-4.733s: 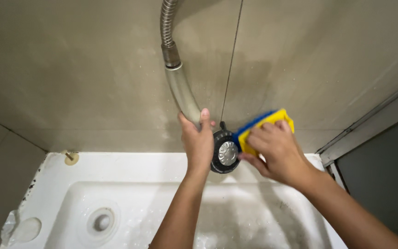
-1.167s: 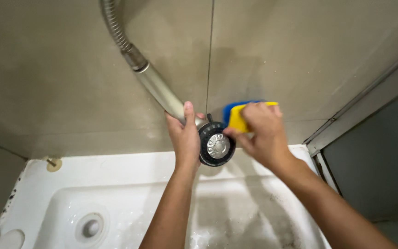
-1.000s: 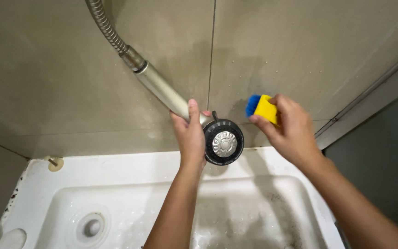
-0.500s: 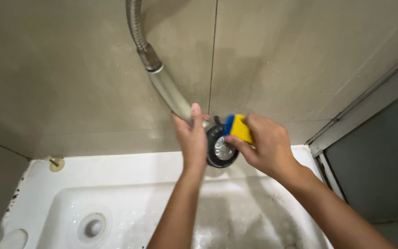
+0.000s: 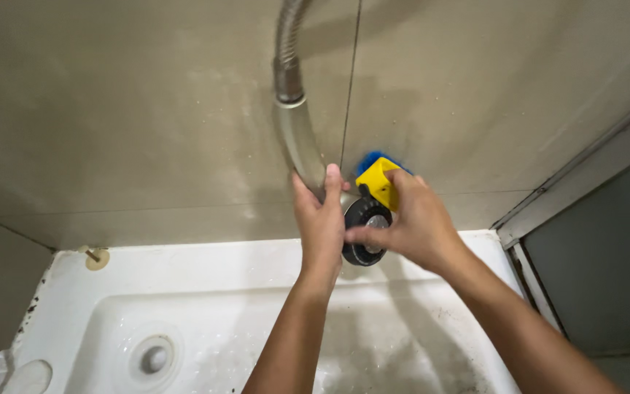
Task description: The person scrubs the interior surface of a white bathtub with a yellow sponge, then cleans the handheld showerhead and its hose. The camera remains in a first-person perspective throughout the cleaning process.
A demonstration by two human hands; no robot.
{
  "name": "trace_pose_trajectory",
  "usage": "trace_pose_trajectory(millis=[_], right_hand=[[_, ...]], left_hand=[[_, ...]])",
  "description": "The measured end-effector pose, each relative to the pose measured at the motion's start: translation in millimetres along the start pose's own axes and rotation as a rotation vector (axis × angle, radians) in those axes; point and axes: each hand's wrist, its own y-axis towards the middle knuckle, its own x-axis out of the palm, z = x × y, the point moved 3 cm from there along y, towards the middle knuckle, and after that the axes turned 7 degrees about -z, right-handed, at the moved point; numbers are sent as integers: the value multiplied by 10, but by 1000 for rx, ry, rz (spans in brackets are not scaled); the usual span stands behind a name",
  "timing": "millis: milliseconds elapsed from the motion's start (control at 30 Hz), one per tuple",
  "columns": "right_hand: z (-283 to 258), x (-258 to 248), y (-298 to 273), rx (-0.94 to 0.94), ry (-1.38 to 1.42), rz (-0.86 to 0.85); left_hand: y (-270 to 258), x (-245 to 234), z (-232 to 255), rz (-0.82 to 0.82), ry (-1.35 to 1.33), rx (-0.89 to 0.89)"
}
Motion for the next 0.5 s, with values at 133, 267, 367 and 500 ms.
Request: trace_pose_trajectory(millis=[133, 267, 367, 500], right_hand=[[-77, 65, -30, -30, -46, -1], [-14, 113, -14, 113, 163, -11], [76, 157, 8, 262, 261, -47], [156, 134, 64, 153, 190, -51]], left_hand=[[-7, 11, 73, 20, 9, 23], [13, 29, 81, 40, 126, 55], [15, 22, 75, 34, 249, 35], [-34, 95, 92, -22, 373, 90]])
